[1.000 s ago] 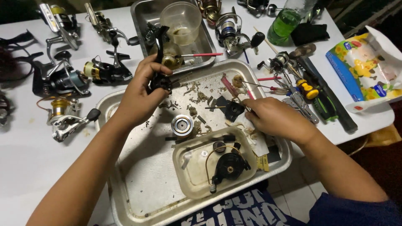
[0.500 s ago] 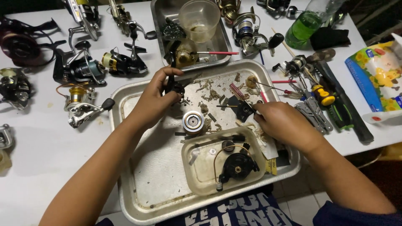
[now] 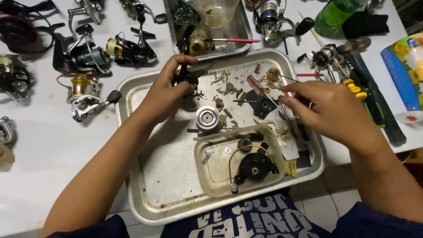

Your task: Reassembling the internal mechanical components of a fishing reel using hands and a screwdriver.

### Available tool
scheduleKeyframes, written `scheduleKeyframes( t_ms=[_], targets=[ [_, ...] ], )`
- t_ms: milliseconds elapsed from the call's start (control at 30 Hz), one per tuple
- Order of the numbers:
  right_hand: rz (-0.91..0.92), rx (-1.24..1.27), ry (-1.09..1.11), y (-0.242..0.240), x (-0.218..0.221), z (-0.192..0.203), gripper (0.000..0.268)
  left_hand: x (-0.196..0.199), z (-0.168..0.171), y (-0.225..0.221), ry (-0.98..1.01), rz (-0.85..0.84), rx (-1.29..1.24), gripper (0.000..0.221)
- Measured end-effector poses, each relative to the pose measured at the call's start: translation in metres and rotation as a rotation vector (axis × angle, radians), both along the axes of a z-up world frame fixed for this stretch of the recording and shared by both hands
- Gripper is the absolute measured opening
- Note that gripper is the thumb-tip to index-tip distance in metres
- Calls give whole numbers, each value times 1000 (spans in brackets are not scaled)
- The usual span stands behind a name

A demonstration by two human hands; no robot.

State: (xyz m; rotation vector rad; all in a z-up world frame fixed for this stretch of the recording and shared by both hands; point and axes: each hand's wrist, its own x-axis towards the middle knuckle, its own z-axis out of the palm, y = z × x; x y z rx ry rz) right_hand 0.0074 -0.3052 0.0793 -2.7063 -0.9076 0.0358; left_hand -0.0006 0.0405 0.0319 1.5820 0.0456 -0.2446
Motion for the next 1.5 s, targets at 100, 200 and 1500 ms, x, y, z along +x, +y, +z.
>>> scheduleKeyframes(
  t_ms=[100, 200, 1500],
  targets=[
    [177, 129, -261, -5, -4, 13, 21, -8, 13, -2, -52, -33, 67, 48],
    [180, 155, -278, -9, -10, 17, 26, -6, 0, 3, -270, -113, 371, 50],
    [119, 178, -103, -26, -22, -32, 30, 8, 22, -1, -573, -154, 661, 55]
  ],
)
